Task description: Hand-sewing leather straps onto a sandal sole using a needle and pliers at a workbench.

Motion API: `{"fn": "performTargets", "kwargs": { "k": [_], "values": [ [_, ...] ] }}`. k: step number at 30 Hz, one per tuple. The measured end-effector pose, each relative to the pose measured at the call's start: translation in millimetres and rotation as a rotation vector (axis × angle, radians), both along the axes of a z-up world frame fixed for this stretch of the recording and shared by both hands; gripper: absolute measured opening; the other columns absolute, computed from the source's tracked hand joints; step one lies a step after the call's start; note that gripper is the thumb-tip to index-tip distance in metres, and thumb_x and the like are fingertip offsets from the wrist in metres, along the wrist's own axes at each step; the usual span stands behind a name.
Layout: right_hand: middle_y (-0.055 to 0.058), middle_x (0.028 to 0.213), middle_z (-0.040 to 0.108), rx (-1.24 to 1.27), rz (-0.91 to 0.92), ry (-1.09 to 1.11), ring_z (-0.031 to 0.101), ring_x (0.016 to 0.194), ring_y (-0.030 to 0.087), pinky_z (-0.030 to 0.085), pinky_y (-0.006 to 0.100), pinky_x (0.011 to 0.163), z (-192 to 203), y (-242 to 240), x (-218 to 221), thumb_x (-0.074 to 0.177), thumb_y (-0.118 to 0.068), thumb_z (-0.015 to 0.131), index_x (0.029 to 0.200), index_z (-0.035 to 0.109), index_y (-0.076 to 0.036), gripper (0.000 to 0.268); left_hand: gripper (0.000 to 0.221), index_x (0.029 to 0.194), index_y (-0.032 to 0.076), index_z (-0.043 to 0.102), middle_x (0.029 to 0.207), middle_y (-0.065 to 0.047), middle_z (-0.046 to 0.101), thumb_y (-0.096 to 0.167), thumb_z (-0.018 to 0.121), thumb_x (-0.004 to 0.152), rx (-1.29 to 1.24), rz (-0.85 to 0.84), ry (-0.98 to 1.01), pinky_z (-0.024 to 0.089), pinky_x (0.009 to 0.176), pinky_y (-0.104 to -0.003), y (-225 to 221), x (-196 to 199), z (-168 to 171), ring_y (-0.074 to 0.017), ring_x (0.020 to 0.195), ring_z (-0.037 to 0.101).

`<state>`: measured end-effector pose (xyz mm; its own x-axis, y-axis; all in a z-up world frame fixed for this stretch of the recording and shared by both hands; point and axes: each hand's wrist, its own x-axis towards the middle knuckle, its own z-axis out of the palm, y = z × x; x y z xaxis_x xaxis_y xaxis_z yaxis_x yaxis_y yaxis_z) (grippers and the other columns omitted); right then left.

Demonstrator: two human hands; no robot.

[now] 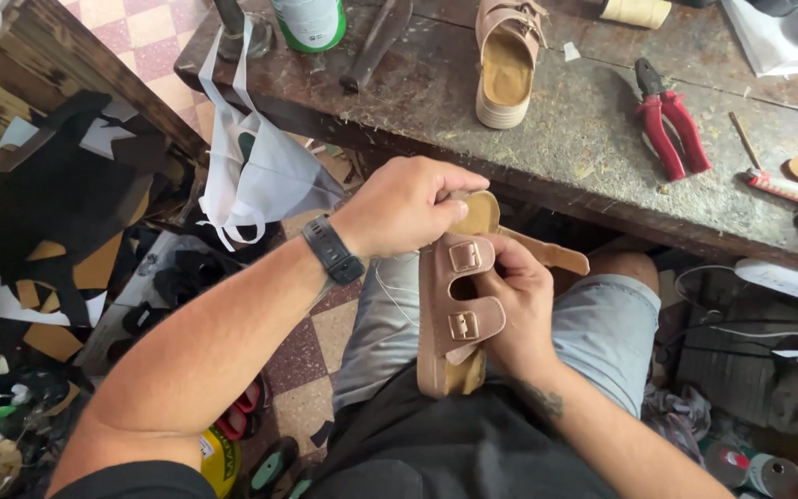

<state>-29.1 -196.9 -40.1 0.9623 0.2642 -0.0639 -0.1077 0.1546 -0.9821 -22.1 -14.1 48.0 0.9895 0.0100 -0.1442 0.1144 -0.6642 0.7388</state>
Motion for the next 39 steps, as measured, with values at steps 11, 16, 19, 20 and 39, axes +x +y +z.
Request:
{"fn": "performTargets", "kwargs": {
  "k": [11,16,19,20,39],
  "values": [
    [0.012,0.098,0.076,0.079,0.037,-0.143,0.064,0.093,0.011,0.058,0.027,0.071,-3,-5,14,0.097,-0.003,0.078,0.099,0.072,0.0,0.007,0.036,0.12,0.033,0.081,0.063,0.008,0.076,0.031,0.069,0.086,-0.019,0.165,-0.029,0.063,0.077,-0.029,-1,30,-44,-0.0113,0.072,0.08],
    [0.01,0.084,0.07,0.079,-0.014,-0.149,0.065,0.083,0.011,0.054,0.025,0.064,-8,-4,28,0.094,0.004,0.073,0.095,0.071,0.0,0.005,0.035,0.118,0.032,0.081,0.071,0.004,0.08,0.033,0.07,0.085,-0.053,0.164,-0.057,0.063,0.079,-0.032,-7,39,-39,-0.0194,0.087,0.082],
    [0.01,0.08,0.067,0.08,-0.052,-0.134,0.066,0.08,0.013,0.051,0.024,0.061,-16,-17,35,0.087,0.005,0.069,0.095,0.069,0.0,0.01,0.036,0.116,0.03,0.082,0.079,0.001,0.083,0.033,0.069,0.082,-0.03,0.094,-0.043,0.064,0.087,-0.035,-16,39,-23,-0.0239,0.097,0.081],
    [0.01,0.078,0.066,0.079,-0.053,-0.132,0.065,0.075,0.013,0.048,0.025,0.059,-21,-22,37,0.081,0.006,0.068,0.095,0.069,0.0,0.015,0.037,0.113,0.03,0.083,0.082,0.0,0.084,0.034,0.07,0.079,0.004,0.047,-0.025,0.064,0.09,-0.037,-18,38,-18,-0.0258,0.101,0.08],
    [0.015,0.076,0.068,0.115,-0.139,0.014,0.066,0.065,0.016,0.054,0.028,0.054,-39,-18,42,0.093,0.004,0.075,0.094,0.068,-0.001,0.01,0.034,0.111,0.032,0.084,0.108,-0.001,0.084,0.039,0.075,0.078,0.003,0.122,0.042,0.062,0.098,-0.04,-26,56,-60,-0.0283,0.115,0.076]
  ]
}}
